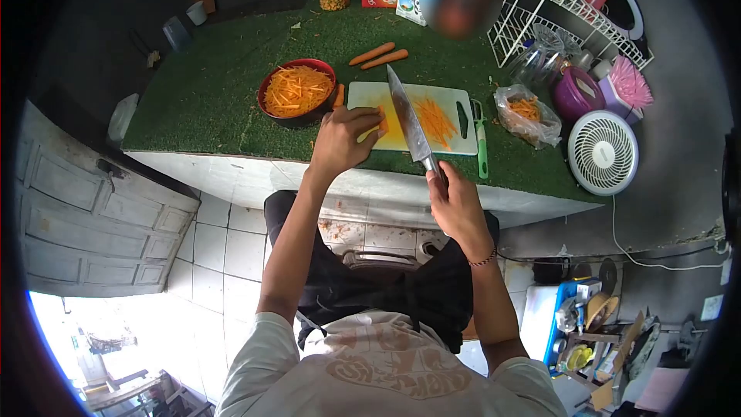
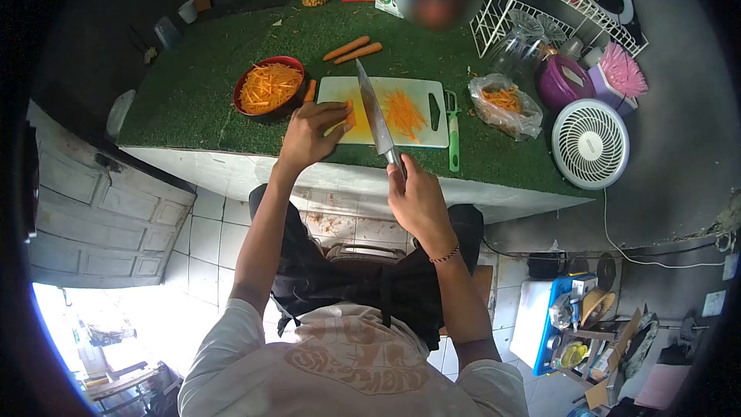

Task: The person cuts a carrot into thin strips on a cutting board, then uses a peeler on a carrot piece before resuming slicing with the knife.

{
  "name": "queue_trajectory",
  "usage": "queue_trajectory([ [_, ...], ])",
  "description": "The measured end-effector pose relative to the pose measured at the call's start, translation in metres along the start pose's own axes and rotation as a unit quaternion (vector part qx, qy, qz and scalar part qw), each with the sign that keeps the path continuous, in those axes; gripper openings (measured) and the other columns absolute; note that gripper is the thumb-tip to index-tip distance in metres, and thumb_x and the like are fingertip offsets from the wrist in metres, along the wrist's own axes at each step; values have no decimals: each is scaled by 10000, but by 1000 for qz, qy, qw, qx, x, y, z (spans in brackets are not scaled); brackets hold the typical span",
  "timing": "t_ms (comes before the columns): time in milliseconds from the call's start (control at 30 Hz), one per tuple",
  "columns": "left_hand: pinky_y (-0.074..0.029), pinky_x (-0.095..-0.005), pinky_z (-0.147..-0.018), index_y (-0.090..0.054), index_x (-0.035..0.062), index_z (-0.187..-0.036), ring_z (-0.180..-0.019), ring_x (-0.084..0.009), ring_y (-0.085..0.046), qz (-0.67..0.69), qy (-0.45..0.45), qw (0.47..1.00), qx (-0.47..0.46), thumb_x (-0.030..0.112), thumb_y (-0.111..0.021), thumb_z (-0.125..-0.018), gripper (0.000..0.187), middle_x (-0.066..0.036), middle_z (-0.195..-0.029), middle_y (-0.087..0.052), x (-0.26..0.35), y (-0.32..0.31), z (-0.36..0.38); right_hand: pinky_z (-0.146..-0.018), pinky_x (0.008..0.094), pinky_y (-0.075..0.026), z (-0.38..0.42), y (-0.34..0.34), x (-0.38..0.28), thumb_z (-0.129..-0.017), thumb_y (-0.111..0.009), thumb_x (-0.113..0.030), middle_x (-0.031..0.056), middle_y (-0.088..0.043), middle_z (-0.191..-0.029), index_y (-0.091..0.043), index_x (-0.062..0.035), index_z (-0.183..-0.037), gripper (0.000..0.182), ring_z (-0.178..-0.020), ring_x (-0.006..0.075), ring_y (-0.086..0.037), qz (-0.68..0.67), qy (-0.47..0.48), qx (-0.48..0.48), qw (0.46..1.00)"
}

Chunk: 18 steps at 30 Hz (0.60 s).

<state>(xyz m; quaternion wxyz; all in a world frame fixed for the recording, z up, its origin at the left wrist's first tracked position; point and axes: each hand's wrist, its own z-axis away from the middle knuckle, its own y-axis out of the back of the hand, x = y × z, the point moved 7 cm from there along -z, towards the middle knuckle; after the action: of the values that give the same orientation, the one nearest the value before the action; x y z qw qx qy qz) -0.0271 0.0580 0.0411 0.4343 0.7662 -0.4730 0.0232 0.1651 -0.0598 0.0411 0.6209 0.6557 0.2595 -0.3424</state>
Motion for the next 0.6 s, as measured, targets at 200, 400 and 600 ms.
queue_trajectory([
  [200, -534, -385, -852, -813, 87, -999, -903, -225, -669, 1, 8, 1000, 21, 228, -813, -828, 222, -4, -1101, -772, -4, 0, 6, -620, 501, -489, 3, 1, -21, -1038, -558, -184, 244, -642, -739, -562, 18, -998, 206, -707, 449, -659, 3, 34, -6, 999],
  [400, -518, -416, -890, -775, 94, -1117, -956, -259, -669, -20, 8, 1000, 10, 284, -811, -838, 340, -28, -1166, -752, -8, -4, 5, -640, 505, -497, 1, 1, -22, -1027, -575, -162, 233, -653, -769, -571, 13, -1015, 176, -719, 435, -668, 50, 38, 4, 998],
  [600, -477, -465, -887, -722, 103, -1148, -1002, -286, -666, -115, 59, 992, -2, 404, -808, -837, 441, -43, -1101, -715, 8, -8, -1, -676, 494, -531, -7, 1, -26, -947, -630, -127, 230, -680, -820, -598, 35, -1096, 223, -753, 419, -685, 75, 86, 61, 992],
])
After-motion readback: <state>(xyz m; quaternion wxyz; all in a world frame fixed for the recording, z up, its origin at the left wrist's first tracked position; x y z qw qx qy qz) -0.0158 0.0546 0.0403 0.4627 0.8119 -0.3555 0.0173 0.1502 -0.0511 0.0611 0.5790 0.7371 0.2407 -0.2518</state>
